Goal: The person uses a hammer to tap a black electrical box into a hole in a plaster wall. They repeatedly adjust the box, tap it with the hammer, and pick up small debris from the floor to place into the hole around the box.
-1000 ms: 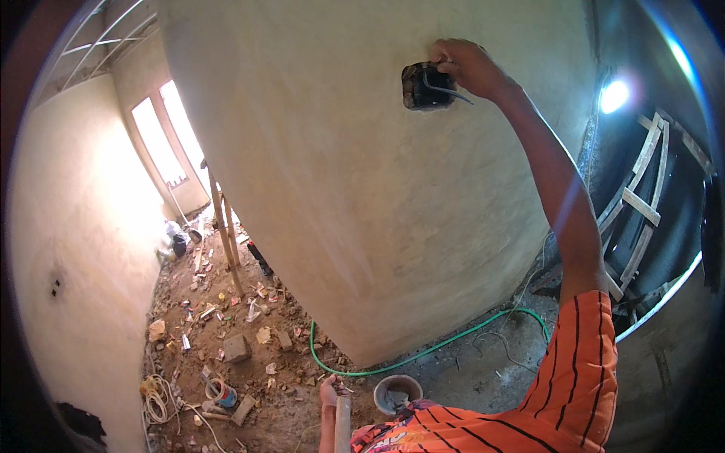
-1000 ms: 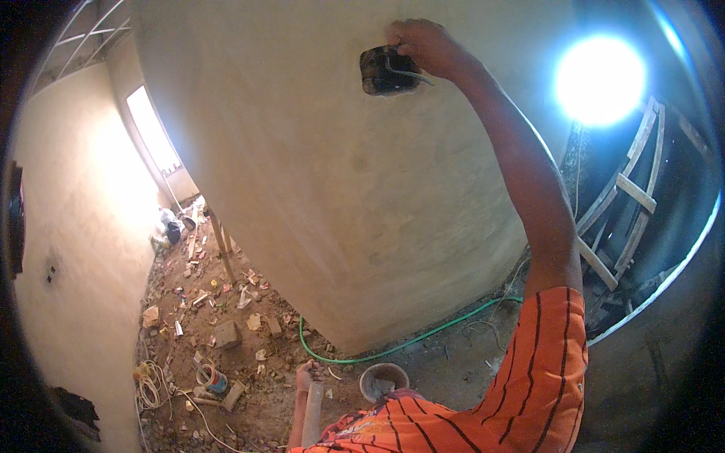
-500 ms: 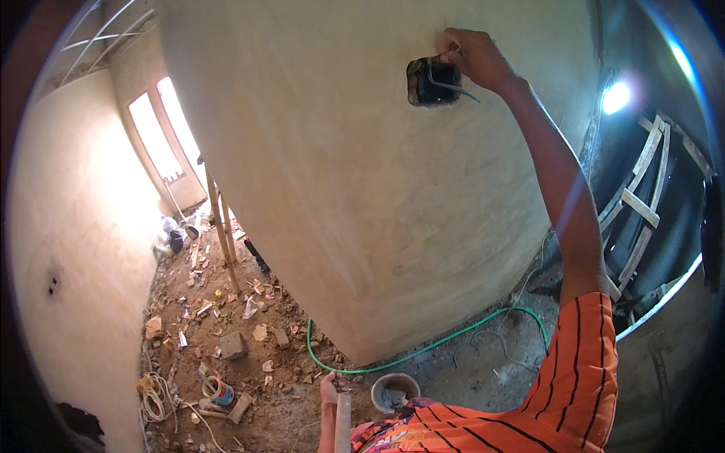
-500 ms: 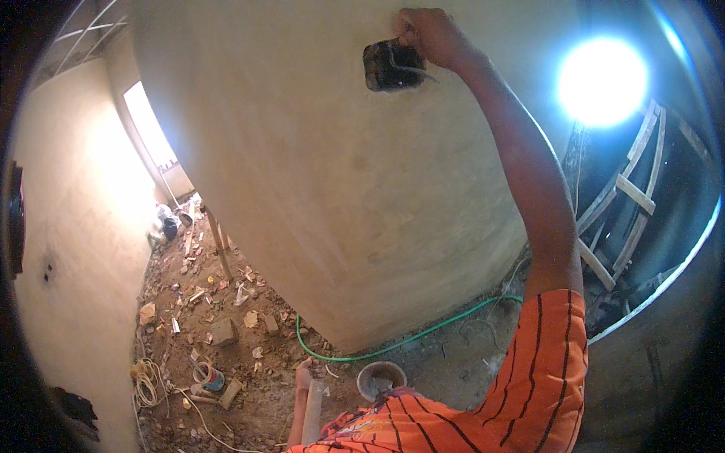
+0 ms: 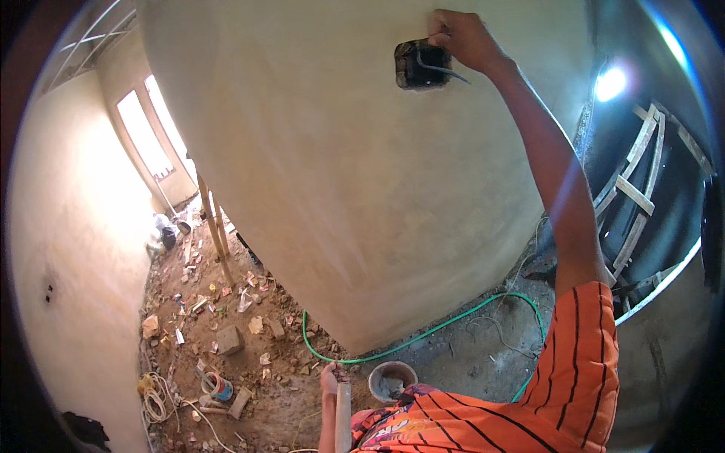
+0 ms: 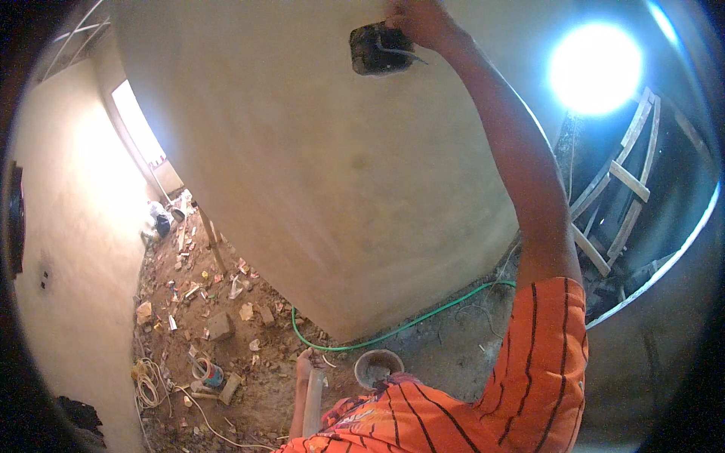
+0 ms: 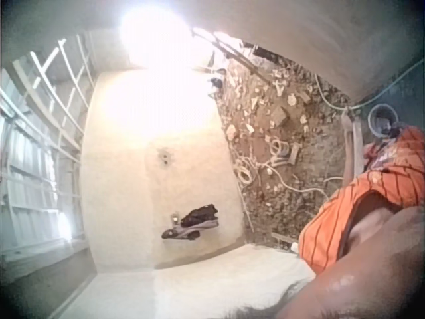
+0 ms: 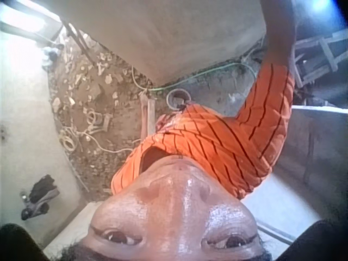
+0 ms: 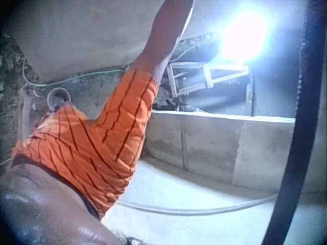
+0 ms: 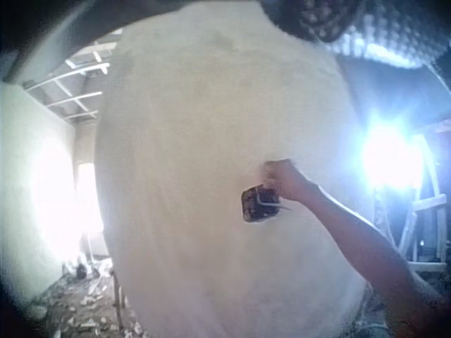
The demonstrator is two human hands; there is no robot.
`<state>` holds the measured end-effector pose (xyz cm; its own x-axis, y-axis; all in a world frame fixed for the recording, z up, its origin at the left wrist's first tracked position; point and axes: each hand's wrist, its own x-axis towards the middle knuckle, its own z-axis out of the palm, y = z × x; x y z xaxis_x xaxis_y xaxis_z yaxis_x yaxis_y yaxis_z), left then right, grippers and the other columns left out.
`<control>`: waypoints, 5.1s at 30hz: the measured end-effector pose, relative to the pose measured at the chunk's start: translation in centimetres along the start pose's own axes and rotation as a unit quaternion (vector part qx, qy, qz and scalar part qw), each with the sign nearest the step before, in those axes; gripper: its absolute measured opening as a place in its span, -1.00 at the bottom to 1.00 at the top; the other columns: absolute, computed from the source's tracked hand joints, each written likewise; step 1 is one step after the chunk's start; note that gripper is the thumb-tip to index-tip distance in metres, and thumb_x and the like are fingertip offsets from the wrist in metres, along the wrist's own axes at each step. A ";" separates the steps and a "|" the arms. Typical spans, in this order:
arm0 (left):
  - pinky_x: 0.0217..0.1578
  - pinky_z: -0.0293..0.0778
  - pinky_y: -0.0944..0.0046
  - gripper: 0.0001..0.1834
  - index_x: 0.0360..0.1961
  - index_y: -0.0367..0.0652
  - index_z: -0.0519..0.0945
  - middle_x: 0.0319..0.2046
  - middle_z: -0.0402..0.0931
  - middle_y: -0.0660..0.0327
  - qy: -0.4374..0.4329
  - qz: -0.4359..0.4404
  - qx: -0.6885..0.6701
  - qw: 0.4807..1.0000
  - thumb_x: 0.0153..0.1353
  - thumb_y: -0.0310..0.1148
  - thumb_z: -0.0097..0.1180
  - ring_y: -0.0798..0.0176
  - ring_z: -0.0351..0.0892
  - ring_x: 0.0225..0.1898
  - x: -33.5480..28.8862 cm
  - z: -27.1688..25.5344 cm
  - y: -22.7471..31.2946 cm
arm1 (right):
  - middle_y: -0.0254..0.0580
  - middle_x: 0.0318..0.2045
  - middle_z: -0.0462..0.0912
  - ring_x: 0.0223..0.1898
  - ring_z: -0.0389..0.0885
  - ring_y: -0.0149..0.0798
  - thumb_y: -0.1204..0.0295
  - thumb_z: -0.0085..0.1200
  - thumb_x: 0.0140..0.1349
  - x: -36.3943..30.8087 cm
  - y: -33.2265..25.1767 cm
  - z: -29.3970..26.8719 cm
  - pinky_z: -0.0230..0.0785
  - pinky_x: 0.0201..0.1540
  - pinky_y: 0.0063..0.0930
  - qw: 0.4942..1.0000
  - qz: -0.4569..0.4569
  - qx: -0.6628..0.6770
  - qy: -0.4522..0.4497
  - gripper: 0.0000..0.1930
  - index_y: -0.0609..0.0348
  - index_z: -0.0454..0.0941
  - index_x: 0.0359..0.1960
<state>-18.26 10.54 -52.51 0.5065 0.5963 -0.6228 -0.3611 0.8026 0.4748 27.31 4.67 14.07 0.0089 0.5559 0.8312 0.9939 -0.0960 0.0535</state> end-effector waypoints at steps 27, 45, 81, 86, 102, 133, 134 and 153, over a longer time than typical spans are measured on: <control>0.04 0.40 0.15 -0.43 -0.09 -0.20 0.41 -0.16 0.49 0.03 -0.222 0.101 -0.100 0.965 -0.17 -0.84 -0.31 0.06 0.48 -0.05 -9.3 13.3 4.6 | -0.01 -0.04 0.43 -0.08 0.45 -0.25 0.67 -0.18 0.20 -76.5 0.4 4.1 0.37 -0.03 -0.53 0.504 0.816 0.281 -0.043 -0.55 0.44 0.21 0.17; -0.18 0.52 0.23 -0.82 -0.15 -0.20 0.46 -0.22 0.53 0.04 -0.004 0.162 -0.168 0.973 0.27 -0.41 -0.09 0.18 0.54 -0.26 -10.8 7.1 4.7 | -0.40 -0.47 0.41 -0.50 0.38 -0.50 0.40 -0.14 0.32 -72.9 1.3 7.9 0.24 -0.48 -0.64 0.515 0.759 0.399 -0.003 -0.82 0.20 0.43 -0.15; -0.27 0.49 0.21 -0.83 -0.24 -0.16 0.50 -0.31 0.57 0.13 0.013 0.170 -0.228 0.959 0.25 -0.39 -0.14 0.22 0.54 -0.33 -9.0 5.7 6.5 | -0.04 -0.21 0.61 -0.19 0.57 0.02 0.26 -0.01 0.22 -19.5 9.7 1.5 0.40 -0.13 -0.21 0.976 0.166 -0.012 0.142 -0.73 0.11 0.54 -0.14; -0.27 0.49 0.23 -0.83 -0.23 -0.16 0.49 -0.29 0.54 0.13 0.024 0.166 -0.265 0.949 0.25 -0.39 -0.15 0.19 0.53 -0.31 -8.5 5.8 6.1 | -0.21 -0.35 0.63 -0.30 0.58 -0.36 0.37 0.09 0.17 -6.2 0.1 -2.2 0.41 -0.18 -0.49 0.991 0.071 0.053 0.101 -0.83 0.18 0.52 -0.27; -0.27 0.50 0.24 -0.82 -0.20 -0.18 0.45 -0.33 0.50 0.08 0.035 0.190 -0.279 0.941 0.21 -0.37 -0.09 0.16 0.52 -0.32 -9.2 2.2 3.1 | -0.20 -0.32 0.60 -0.32 0.58 -0.35 0.55 0.10 0.07 -22.6 -24.7 11.6 0.44 -0.23 -0.50 0.882 -0.056 0.384 -0.268 -0.83 0.15 0.59 -0.27; -0.69 0.04 0.40 -0.69 -0.58 0.06 0.30 -0.76 0.05 0.45 0.238 0.203 -0.153 0.937 0.29 -0.11 -0.14 0.47 0.04 -0.76 -11.2 -33.4 28.2 | 0.00 -0.46 0.61 -0.34 0.61 0.02 -0.19 -0.09 0.09 -36.3 -63.5 32.9 0.41 -0.28 -0.12 0.520 -0.081 0.333 -0.783 -0.45 0.09 0.60 -0.37; -0.69 0.08 0.40 -0.72 -0.57 0.06 0.33 -0.75 0.11 0.45 0.255 0.191 -0.164 0.934 0.27 -0.13 -0.10 0.48 0.10 -0.75 -11.0 -34.0 27.6 | 0.02 -0.44 0.61 -0.33 0.60 0.03 -0.18 -0.08 0.10 -37.3 -62.2 33.4 0.40 -0.27 -0.12 0.534 -0.032 0.330 -0.778 -0.45 0.10 0.59 -0.36; 0.13 0.22 -0.01 -0.25 0.21 -0.20 0.14 0.16 0.18 -0.06 0.358 -0.185 0.061 0.913 0.11 -0.01 0.06 -0.06 0.26 0.16 9.2 -27.8 21.7 | -0.34 -0.62 0.45 -0.62 0.39 -0.45 0.30 0.21 0.00 -50.8 -53.9 48.7 0.26 -0.55 -0.49 0.324 0.590 0.395 -0.626 -0.77 0.15 0.46 -0.46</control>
<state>-43.20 33.92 -65.22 -0.0821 0.1765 -0.9809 -0.1577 0.9695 0.1877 -21.38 21.76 -58.01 -0.0201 0.4636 -0.8858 -0.0672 -0.8846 -0.4615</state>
